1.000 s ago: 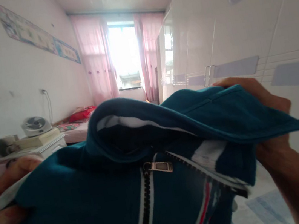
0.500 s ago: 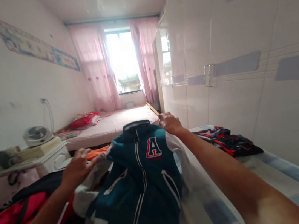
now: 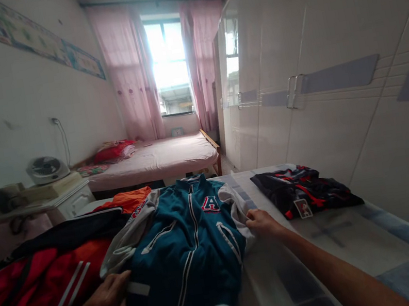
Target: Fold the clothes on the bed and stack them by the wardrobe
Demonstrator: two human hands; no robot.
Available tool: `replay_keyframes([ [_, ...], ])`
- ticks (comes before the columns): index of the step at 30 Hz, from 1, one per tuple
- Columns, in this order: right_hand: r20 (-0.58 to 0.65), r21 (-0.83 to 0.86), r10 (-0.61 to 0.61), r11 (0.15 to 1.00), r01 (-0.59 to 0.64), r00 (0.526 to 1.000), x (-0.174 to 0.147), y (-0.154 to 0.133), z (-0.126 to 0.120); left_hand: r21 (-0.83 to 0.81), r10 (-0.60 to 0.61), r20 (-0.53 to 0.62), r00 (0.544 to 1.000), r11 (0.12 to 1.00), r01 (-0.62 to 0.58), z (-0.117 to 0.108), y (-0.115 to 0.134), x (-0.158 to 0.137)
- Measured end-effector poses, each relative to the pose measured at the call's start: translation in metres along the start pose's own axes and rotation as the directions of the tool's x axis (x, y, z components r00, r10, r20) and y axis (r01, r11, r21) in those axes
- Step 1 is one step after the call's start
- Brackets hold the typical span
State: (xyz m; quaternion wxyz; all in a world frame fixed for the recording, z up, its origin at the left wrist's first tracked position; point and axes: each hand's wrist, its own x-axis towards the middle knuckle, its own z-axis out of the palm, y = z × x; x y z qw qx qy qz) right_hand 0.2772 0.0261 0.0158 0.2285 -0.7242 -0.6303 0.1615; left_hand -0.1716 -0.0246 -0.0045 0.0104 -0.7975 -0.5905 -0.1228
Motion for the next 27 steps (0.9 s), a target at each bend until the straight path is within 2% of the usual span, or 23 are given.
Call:
replay_keyframes([
  [2, -0.097, 0.051, 0.02, 0.999, -0.015, 0.995, 0.013, -0.007, -0.012, -0.016, -0.023, 0.1, 0.995, 1.0, 0.024, 0.004, 0.001, -0.004],
  [4, -0.252, 0.093, 0.065, 0.995, -0.042, 0.966, 0.027, -0.01, -0.035, -0.037, -0.01, 0.118, 0.993, 0.999, 0.015, 0.006, 0.0, -0.006],
  [6, -0.422, 0.108, 0.112, 0.992, -0.072, 0.9, 0.032, -0.012, -0.059, -0.048, -0.014, 0.11, 0.994, 0.999, 0.02, 0.004, 0.0, -0.005],
  [8, -0.535, 0.069, 0.087, 0.996, -0.058, 0.84, 0.02, -0.018, -0.07, -0.027, -0.053, 0.094, 0.994, 0.998, 0.056, 0.0, 0.004, -0.003],
  [10, -0.503, -0.015, -0.053, 0.998, 0.053, 0.862, -0.013, -0.031, -0.061, -0.027, -0.089, 0.082, 0.993, 0.995, 0.091, -0.005, 0.012, 0.0],
  [12, -0.227, -0.021, -0.246, 0.969, 0.247, 0.942, -0.062, -0.046, -0.033, -0.084, -0.109, 0.065, 0.992, 0.99, 0.115, -0.01, 0.021, 0.005],
  [14, 0.051, 0.005, -0.299, 0.954, 0.299, 0.953, -0.111, -0.062, 0.003, -0.195, -0.135, 0.008, 0.991, 0.972, 0.134, -0.017, 0.029, 0.011],
  [15, 0.101, -0.014, -0.303, 0.952, 0.306, 0.948, -0.131, -0.068, 0.02, -0.273, -0.154, -0.028, 0.988, 0.952, 0.14, -0.021, 0.033, 0.015],
  [17, 0.08, -0.092, -0.309, 0.944, 0.316, 0.948, -0.157, -0.08, 0.048, -0.492, -0.196, -0.075, 0.978, 0.86, 0.135, -0.03, 0.043, 0.025],
  [19, -0.009, -0.189, -0.3, 0.937, 0.293, 0.954, -0.161, -0.089, 0.064, -0.739, -0.222, -0.049, 0.974, 0.664, 0.114, -0.039, 0.056, 0.035],
  [21, -0.072, -0.278, -0.297, 0.923, 0.267, 0.952, -0.152, -0.094, 0.068, -0.895, -0.222, -0.019, 0.975, 0.438, 0.082, -0.048, 0.069, 0.043],
  [22, -0.079, -0.316, -0.303, 0.911, 0.264, 0.95, -0.145, -0.095, 0.067, -0.93, -0.229, -0.016, 0.973, 0.362, 0.07, -0.051, 0.074, 0.047],
  [23, -0.083, -0.349, -0.305, 0.901, 0.259, 0.949, -0.139, -0.094, 0.063, -0.944, -0.238, -0.025, 0.971, 0.327, 0.056, -0.054, 0.077, 0.049],
  [24, -0.092, -0.373, -0.3, 0.894, 0.247, 0.949, -0.133, -0.092, 0.058, -0.942, -0.245, -0.045, 0.968, 0.334, 0.041, -0.056, 0.078, 0.051],
  [25, -0.11, -0.386, -0.284, 0.895, 0.223, 0.952, -0.129, -0.088, 0.053, -0.924, -0.254, -0.069, 0.965, 0.38, 0.034, -0.056, 0.076, 0.051],
  [27, -0.144, -0.377, -0.199, 0.917, 0.132, 0.969, -0.125, -0.077, 0.044, -0.825, -0.272, -0.109, 0.956, 0.562, 0.066, -0.053, 0.068, 0.05],
])
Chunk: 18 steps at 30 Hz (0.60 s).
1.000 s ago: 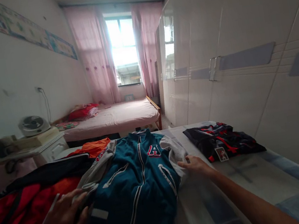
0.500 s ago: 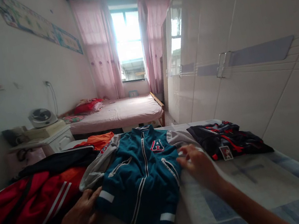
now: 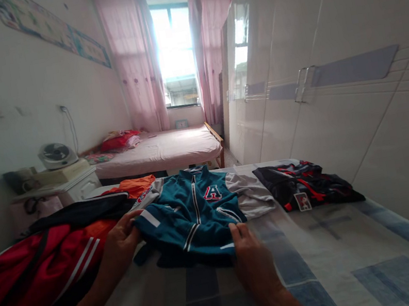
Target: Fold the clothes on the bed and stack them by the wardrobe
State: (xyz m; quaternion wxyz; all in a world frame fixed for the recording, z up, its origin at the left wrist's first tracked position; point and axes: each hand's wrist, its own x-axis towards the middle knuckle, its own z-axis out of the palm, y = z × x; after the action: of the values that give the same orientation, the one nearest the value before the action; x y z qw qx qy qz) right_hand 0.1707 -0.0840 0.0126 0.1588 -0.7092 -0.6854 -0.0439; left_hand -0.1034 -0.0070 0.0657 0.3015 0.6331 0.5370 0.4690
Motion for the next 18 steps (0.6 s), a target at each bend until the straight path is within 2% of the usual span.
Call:
replay_keyframes([
  [1, 0.027, 0.014, 0.051, 0.999, -0.052, 0.998, -0.002, 0.007, 0.0, 0.146, 0.006, -0.011, 1.0, 0.989, -0.004, -0.002, -0.007, -0.001],
  [3, 0.127, 0.06, 0.1, 0.992, -0.109, 0.987, -0.008, 0.02, 0.005, 0.412, 0.012, 0.018, 1.0, 0.911, -0.018, -0.005, -0.023, -0.005],
  [4, 0.172, 0.086, 0.094, 0.99, -0.11, 0.981, -0.011, 0.026, 0.007, 0.497, 0.007, 0.058, 0.998, 0.867, -0.035, -0.005, -0.03, -0.006],
  [6, 0.196, 0.145, 0.045, 0.987, -0.074, 0.98, -0.012, 0.034, 0.006, 0.558, -0.017, 0.163, 0.987, 0.826, -0.078, -0.006, -0.039, -0.008],
  [7, 0.161, 0.173, 0.027, 0.983, -0.055, 0.987, -0.009, 0.038, 0.002, 0.55, -0.028, 0.199, 0.98, 0.831, -0.088, -0.008, -0.038, -0.007],
  [9, -0.01, 0.201, 0.056, 0.978, -0.053, 0.998, 0.002, 0.045, -0.017, 0.496, -0.01, 0.192, 0.981, 0.864, -0.088, -0.015, -0.026, -0.002],
  [10, -0.135, 0.2, 0.094, 0.978, -0.066, 0.986, 0.01, 0.048, -0.029, 0.459, 0.033, 0.141, 0.989, 0.883, -0.095, -0.021, -0.016, 0.001],
  [12, -0.374, 0.178, 0.16, 0.979, -0.099, 0.914, 0.025, 0.052, -0.05, 0.397, 0.147, -0.019, 0.989, 0.909, -0.127, -0.031, 0.008, 0.007],
  [13, -0.434, 0.177, 0.176, 0.978, -0.108, 0.883, 0.03, 0.053, -0.055, 0.381, 0.198, -0.098, 0.975, 0.913, -0.146, -0.034, 0.017, 0.008],
  [14, -0.443, 0.192, 0.186, 0.975, -0.11, 0.877, 0.033, 0.054, -0.057, 0.38, 0.236, -0.155, 0.959, 0.91, -0.163, -0.035, 0.022, 0.008],
  [16, -0.319, 0.257, 0.213, 0.957, -0.132, 0.924, 0.034, 0.056, -0.046, 0.416, 0.262, -0.161, 0.952, 0.892, -0.176, -0.03, 0.016, 0.005],
  [18, -0.071, 0.329, 0.235, 0.923, -0.2, 0.969, 0.031, 0.062, -0.026, 0.49, 0.186, -0.069, 0.98, 0.862, -0.129, -0.021, -0.007, 0.0],
])
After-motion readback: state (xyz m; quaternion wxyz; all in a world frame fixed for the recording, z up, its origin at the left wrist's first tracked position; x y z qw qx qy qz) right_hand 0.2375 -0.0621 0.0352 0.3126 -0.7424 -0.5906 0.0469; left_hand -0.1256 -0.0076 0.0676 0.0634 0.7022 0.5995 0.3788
